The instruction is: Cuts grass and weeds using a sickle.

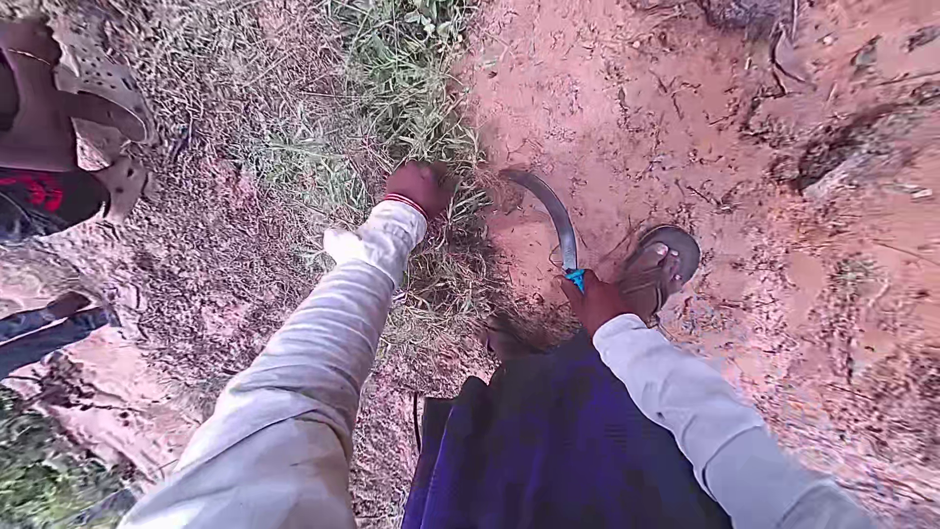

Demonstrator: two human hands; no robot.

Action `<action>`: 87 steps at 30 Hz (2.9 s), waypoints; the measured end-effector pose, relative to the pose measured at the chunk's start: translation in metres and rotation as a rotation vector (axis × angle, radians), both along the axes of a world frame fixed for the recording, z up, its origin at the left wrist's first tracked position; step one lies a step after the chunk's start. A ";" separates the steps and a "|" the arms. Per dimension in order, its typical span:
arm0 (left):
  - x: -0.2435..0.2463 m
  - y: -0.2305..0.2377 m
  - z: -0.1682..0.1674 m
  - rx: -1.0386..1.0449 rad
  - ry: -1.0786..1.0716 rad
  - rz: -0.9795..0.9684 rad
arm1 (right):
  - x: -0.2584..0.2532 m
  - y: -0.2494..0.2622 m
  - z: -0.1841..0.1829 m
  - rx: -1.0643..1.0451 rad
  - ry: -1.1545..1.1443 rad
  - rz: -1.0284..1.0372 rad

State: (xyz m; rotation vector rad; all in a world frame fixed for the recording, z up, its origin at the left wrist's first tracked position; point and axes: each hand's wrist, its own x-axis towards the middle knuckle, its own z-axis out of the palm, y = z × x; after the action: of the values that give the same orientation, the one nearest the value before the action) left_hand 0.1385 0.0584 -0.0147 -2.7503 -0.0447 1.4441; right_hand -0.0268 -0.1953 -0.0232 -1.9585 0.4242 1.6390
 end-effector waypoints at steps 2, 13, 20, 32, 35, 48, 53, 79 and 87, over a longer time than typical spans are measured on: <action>-0.003 -0.004 -0.003 -0.018 -0.083 0.064 | 0.022 0.002 0.020 -0.012 -0.074 -0.029; 0.027 -0.069 -0.078 0.163 -0.088 -0.446 | 0.058 -0.030 -0.027 -0.034 -0.363 -0.239; 0.047 0.000 -0.046 0.187 0.104 -0.138 | -0.006 -0.068 -0.018 0.016 -0.315 -0.322; 0.061 0.007 -0.031 -0.032 0.131 -0.299 | 0.125 0.067 -0.088 0.069 -0.186 -0.111; 0.031 0.007 -0.010 -0.020 0.225 -0.365 | 0.074 0.050 -0.055 0.054 -0.063 -0.031; 0.039 0.034 0.053 0.555 -0.021 -0.338 | 0.119 0.071 -0.059 0.083 -0.257 -0.156; 0.051 0.048 0.061 0.505 -0.030 -0.428 | 0.032 0.077 -0.052 0.080 -0.012 0.076; 0.018 0.058 -0.046 0.426 0.078 -0.125 | -0.068 -0.051 0.029 -0.101 -0.413 -0.397; -0.133 -0.032 -0.060 -0.385 -0.161 -0.484 | -0.063 -0.047 0.030 -0.093 -0.349 -0.393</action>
State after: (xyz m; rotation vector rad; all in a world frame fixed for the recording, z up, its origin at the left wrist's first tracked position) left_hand 0.0058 0.0261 -0.0748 -2.8521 0.9147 1.1939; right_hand -0.0897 -0.2423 0.0065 -2.0199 0.7018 1.0281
